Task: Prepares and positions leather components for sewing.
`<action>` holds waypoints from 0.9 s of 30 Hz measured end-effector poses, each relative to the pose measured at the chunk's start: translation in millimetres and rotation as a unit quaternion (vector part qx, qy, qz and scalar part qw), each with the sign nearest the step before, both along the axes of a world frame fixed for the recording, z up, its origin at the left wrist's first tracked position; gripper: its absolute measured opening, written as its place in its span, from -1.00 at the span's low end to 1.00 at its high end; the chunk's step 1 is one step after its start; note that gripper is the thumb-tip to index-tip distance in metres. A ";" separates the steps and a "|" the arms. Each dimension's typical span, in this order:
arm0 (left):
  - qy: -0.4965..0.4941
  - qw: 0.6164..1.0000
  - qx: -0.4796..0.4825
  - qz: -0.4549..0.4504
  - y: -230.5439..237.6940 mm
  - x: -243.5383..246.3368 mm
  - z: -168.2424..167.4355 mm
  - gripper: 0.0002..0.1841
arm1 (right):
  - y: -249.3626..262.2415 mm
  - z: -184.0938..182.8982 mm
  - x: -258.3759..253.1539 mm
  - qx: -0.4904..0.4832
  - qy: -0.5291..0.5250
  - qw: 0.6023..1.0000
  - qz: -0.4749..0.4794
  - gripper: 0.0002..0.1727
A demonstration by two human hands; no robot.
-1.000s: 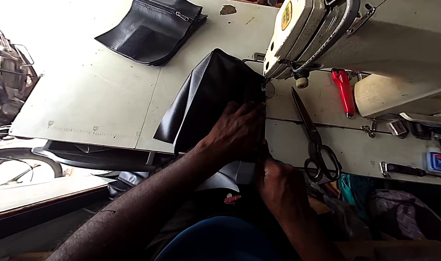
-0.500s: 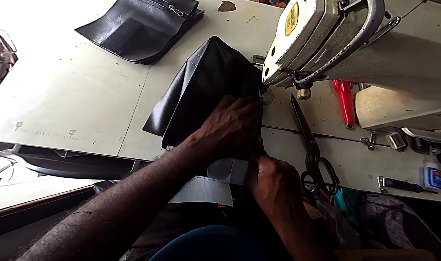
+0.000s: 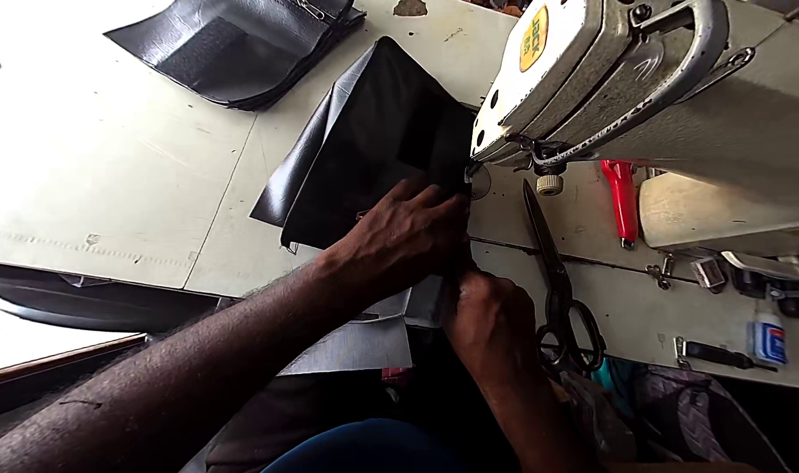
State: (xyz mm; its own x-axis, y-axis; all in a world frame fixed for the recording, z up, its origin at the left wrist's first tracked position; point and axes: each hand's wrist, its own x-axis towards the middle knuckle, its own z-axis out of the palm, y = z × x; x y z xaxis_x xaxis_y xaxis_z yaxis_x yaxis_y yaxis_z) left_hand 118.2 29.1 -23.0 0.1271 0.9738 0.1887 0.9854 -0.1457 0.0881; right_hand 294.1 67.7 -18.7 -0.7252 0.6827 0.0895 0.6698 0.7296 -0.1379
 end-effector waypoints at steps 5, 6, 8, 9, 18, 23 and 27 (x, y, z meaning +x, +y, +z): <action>-0.013 1.000 0.001 0.005 8.9 -9.7 -5.4 -0.59 | 9.9 1.7 -9.1 -0.004 -0.006 1.000 -0.008 -0.48; -0.017 1.000 0.004 0.004 10.9 -12.0 -6.5 -0.59 | 11.9 2.5 -10.6 -0.010 -0.008 1.000 -0.008 -0.47; -0.023 1.000 0.009 0.004 14.9 -15.9 -7.4 -0.60 | 15.9 4.0 -13.8 -0.015 -0.009 1.000 -0.010 -0.48; -0.025 1.000 0.013 0.005 16.8 -17.4 -7.6 -0.61 | 17.7 4.6 -15.4 -0.017 -0.009 1.000 -0.011 -0.48; -0.019 0.999 0.033 0.039 10.7 -9.2 1.3 -0.64 | 26.5 9.9 -21.3 -0.012 -0.035 0.999 -0.011 -0.55; -0.156 0.973 0.096 0.139 -84.1 37.3 10.2 -0.65 | 41.4 15.7 0.9 -0.016 0.016 1.000 0.006 -0.48; -0.205 0.926 0.123 0.291 -171.2 51.6 -20.8 -0.74 | 78.0 27.1 39.5 0.034 0.046 0.997 -0.054 -0.28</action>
State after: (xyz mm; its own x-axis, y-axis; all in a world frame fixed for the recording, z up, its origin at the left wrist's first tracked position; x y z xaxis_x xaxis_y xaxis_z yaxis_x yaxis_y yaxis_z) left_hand 169.8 -142.1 -43.8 -0.5369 0.7766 0.3295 0.7943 0.3338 0.5076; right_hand 333.5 145.7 8.4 -0.6343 0.7464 0.2014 0.7318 0.6637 -0.1548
